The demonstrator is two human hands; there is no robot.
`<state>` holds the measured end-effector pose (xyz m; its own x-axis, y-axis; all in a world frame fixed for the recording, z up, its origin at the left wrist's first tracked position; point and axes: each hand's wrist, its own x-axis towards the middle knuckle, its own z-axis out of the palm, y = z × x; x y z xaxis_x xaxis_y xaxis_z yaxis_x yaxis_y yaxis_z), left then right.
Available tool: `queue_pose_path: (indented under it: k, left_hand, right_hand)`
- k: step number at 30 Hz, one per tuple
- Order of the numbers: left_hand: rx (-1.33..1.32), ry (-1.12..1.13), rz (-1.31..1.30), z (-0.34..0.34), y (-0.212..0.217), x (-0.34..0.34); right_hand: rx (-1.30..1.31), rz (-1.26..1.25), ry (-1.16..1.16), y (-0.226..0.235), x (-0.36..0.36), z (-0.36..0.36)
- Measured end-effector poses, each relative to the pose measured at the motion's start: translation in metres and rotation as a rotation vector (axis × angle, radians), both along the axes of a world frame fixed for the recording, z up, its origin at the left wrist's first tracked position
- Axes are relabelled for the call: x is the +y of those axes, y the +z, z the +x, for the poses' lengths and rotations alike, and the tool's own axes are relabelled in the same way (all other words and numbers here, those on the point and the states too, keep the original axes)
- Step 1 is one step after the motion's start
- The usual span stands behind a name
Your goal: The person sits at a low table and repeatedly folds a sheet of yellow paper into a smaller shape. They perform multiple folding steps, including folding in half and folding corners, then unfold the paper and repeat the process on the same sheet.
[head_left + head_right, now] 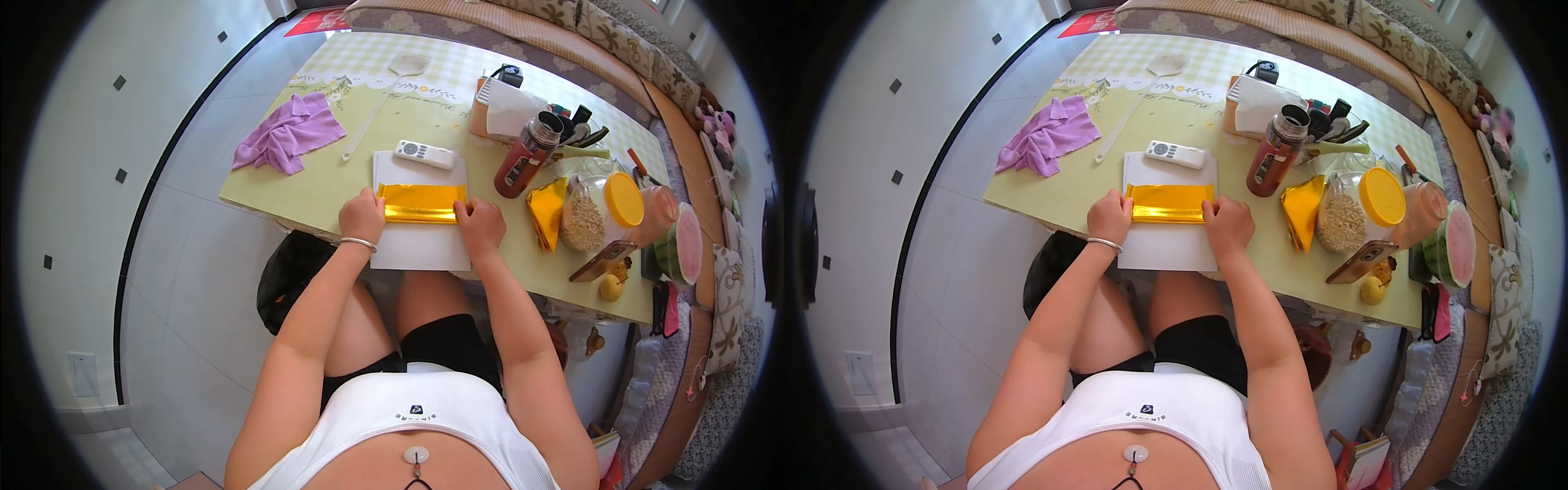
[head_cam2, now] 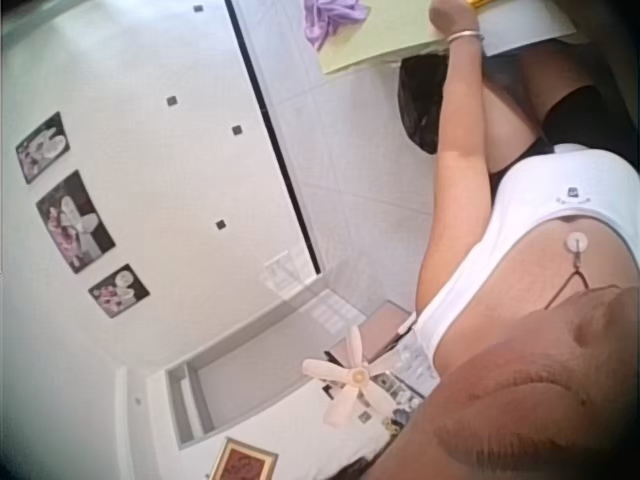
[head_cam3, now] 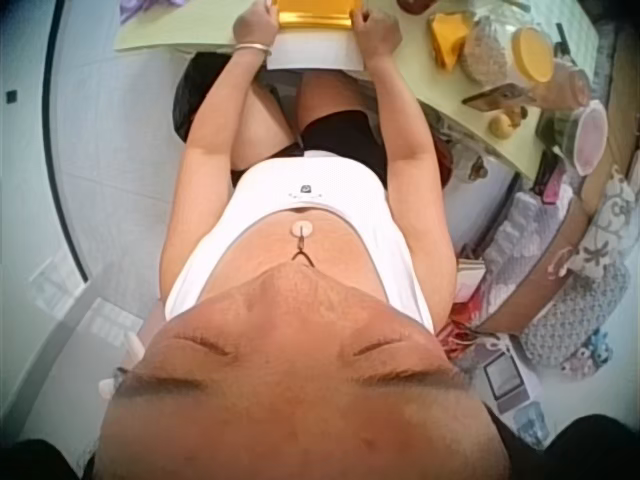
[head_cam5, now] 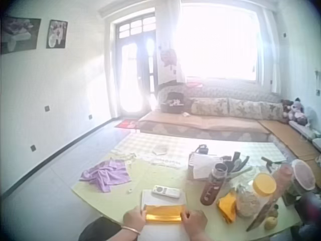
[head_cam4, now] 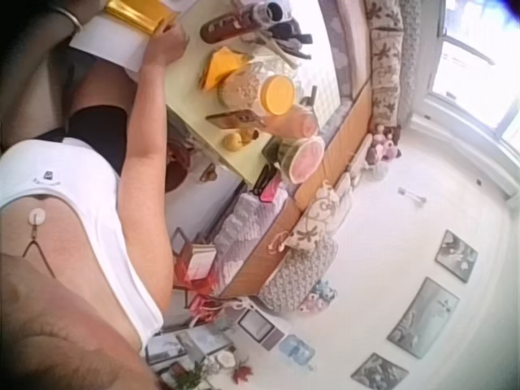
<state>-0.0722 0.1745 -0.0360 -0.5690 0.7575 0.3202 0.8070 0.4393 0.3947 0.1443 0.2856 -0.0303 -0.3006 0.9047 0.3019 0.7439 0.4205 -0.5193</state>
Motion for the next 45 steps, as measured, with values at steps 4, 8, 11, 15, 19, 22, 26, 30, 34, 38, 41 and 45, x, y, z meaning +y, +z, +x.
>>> queue_pose_path:
  k: [4,8,11,15,19,22,26,30,34,38,41,45]
  left_hand:
    - [0.010,0.018,-0.069,0.007,0.015,0.000]
    - [0.253,-0.217,0.173,-0.002,0.013,-0.004]
    - [0.154,-0.575,0.155,-0.005,0.009,-0.009]
    - [0.181,-0.757,-0.144,0.024,0.026,-0.022]
    - [0.300,-0.760,-0.272,0.024,0.021,-0.025]
    - [0.282,-0.762,-0.285,0.023,0.016,-0.026]
    - [0.270,-0.708,-0.329,0.012,0.014,-0.042]
    - [0.253,-0.636,-0.347,-0.018,0.013,-0.059]
    - [0.036,-0.540,-0.052,-0.038,0.010,-0.022]
    - [0.033,-0.393,-0.030,-0.039,0.018,0.022]
    - [-0.234,-0.269,-0.265,-0.042,0.038,0.037]
    - [-0.482,-0.218,-0.094,-0.047,0.027,0.026]
  right_hand:
    - [-0.018,0.001,0.004,0.001,0.000,0.001]
    - [-0.024,-0.004,0.000,0.004,-0.001,-0.001]
    - [-0.028,0.000,0.006,0.006,-0.001,-0.003]
    - [-0.050,-0.113,-0.012,0.007,0.003,-0.002]
    - [-0.144,0.320,0.095,0.005,-0.002,-0.002]
    - [-0.332,0.375,0.465,0.001,-0.031,-0.012]
    - [-0.371,0.029,0.537,-0.005,-0.050,0.015]
    - [-0.411,-0.028,0.507,0.016,-0.038,0.049]
    - [0.069,0.034,0.401,0.000,-0.019,0.044]
    - [0.597,-0.563,0.266,0.004,0.001,0.015]
    - [0.759,-0.788,0.118,0.007,0.009,0.007]
    - [0.883,-0.898,0.089,0.003,0.012,0.010]
